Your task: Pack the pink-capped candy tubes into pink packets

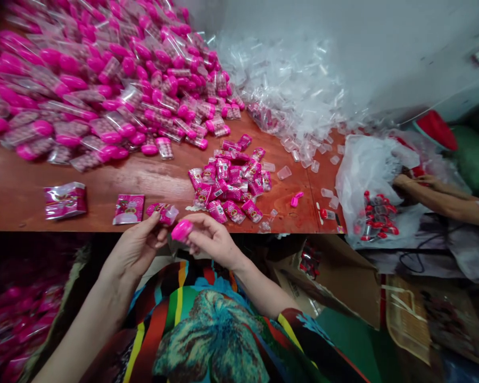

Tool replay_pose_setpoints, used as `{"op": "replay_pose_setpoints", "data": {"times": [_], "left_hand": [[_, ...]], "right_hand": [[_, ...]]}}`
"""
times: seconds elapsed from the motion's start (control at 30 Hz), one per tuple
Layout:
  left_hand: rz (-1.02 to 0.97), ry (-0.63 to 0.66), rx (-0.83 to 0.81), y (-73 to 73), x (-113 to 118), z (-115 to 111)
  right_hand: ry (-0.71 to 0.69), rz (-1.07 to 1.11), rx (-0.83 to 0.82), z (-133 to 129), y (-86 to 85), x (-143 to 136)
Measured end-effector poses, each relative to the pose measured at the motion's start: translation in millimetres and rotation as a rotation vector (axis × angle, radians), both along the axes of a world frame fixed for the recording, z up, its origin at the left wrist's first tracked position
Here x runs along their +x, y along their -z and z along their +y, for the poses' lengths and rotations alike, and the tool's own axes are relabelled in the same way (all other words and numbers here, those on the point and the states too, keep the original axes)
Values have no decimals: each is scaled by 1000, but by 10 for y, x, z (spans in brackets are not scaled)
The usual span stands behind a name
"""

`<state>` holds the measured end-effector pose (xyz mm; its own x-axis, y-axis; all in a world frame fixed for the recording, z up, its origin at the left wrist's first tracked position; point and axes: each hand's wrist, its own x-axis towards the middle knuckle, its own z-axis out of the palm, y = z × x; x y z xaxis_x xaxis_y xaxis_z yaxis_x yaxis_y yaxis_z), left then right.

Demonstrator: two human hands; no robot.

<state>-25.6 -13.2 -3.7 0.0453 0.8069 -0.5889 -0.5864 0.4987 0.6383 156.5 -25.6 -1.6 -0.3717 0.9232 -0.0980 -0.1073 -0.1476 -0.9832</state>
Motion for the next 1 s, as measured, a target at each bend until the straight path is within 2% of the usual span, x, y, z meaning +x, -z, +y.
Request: {"op": "replay_pose_setpoints", "data": {"times": [0.1,0.2,0.4,0.53,0.7,0.77,0.83,0.9,1.0], "left_hand": [[-37,-44,-3,-4,13,10],[-39,-21,3,-6,35,-5],[37,23,38,-8,64,-48],[3,21,57,-36,90,-59],[-61,36,29,-44,136,-62],[-78,57,4,-23,157,-69],[-101,62,-6,0,171,-79],[-104,45,5,11,168,-84],[-76,-1,31,2,132,-75]], "right_hand": [[226,97,-168,5,125,-101],[324,125,-193,29,162,-195],[351,24,-119,6,165,-291],[290,-47,-62,-49,228,-307],[257,-293,221,-112,228,-303],[258,-334,267,-113,209,-325],[266,-250,188,-90,195,-357],[247,-99,31,-56,184,-374],[118,59,-147,-34,154,-335]]}}
